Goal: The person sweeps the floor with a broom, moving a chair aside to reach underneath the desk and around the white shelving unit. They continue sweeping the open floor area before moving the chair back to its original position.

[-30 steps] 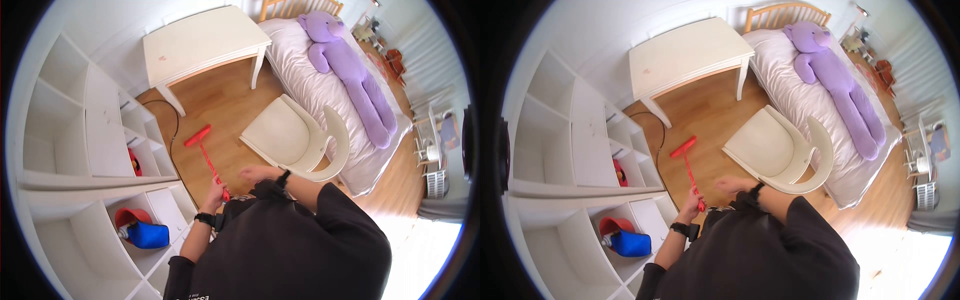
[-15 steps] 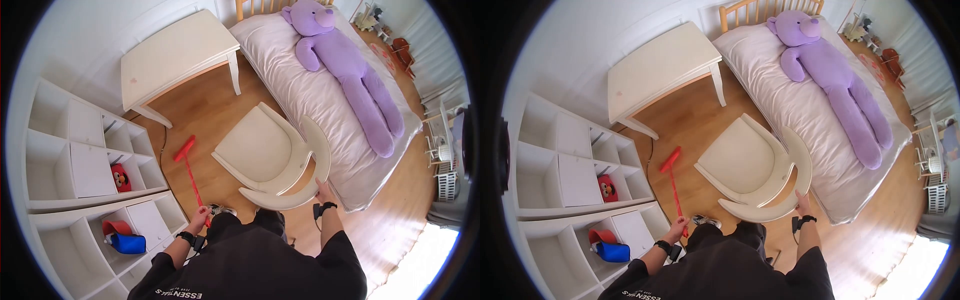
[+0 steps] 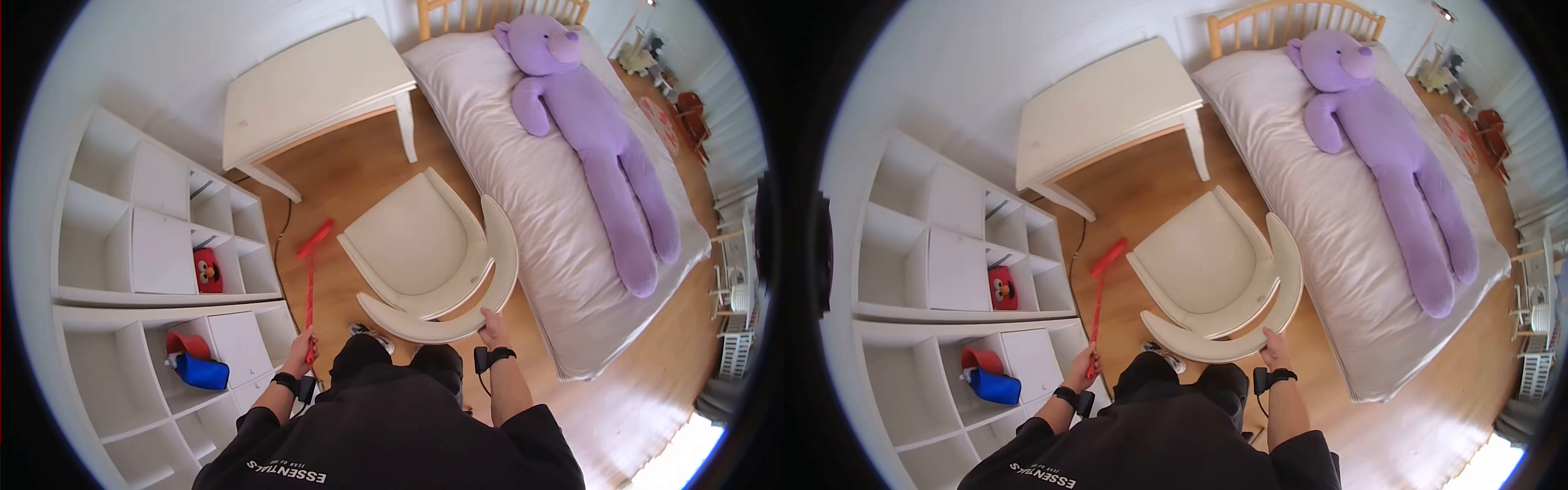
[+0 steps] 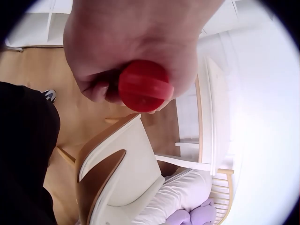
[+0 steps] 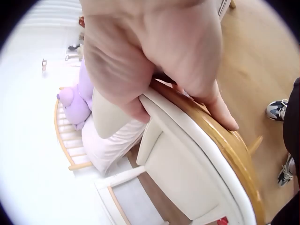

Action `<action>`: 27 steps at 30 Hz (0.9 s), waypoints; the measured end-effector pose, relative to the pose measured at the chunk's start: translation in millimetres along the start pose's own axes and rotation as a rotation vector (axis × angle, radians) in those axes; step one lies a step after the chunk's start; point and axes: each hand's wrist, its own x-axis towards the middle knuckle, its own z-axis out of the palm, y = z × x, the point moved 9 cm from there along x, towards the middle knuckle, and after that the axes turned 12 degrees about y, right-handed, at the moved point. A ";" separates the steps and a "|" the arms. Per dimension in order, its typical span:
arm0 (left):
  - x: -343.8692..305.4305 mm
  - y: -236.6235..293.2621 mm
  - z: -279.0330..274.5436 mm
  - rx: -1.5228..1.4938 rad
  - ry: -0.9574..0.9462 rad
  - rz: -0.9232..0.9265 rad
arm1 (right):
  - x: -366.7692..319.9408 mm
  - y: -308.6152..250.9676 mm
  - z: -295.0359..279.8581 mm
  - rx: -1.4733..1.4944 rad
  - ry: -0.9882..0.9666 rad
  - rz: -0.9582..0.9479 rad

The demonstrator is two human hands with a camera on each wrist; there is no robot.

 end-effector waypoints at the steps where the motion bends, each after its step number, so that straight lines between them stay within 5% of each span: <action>1: -6.8 4.1 0.4 -0.027 0.021 -0.009 | 1.5 2.3 13.9 0.032 -0.027 -0.007; 15: -49.0 59.6 -82.1 -0.316 -0.142 -0.116 | -2.7 105.9 244.8 -0.211 -0.204 0.158; 20: -52.5 108.1 -99.3 -0.410 -0.228 0.052 | 9.5 145.9 325.0 -0.156 -0.300 0.222; 27: -48.7 122.1 -106.3 -0.424 -0.183 0.040 | 8.8 168.7 414.6 -0.192 -0.312 0.222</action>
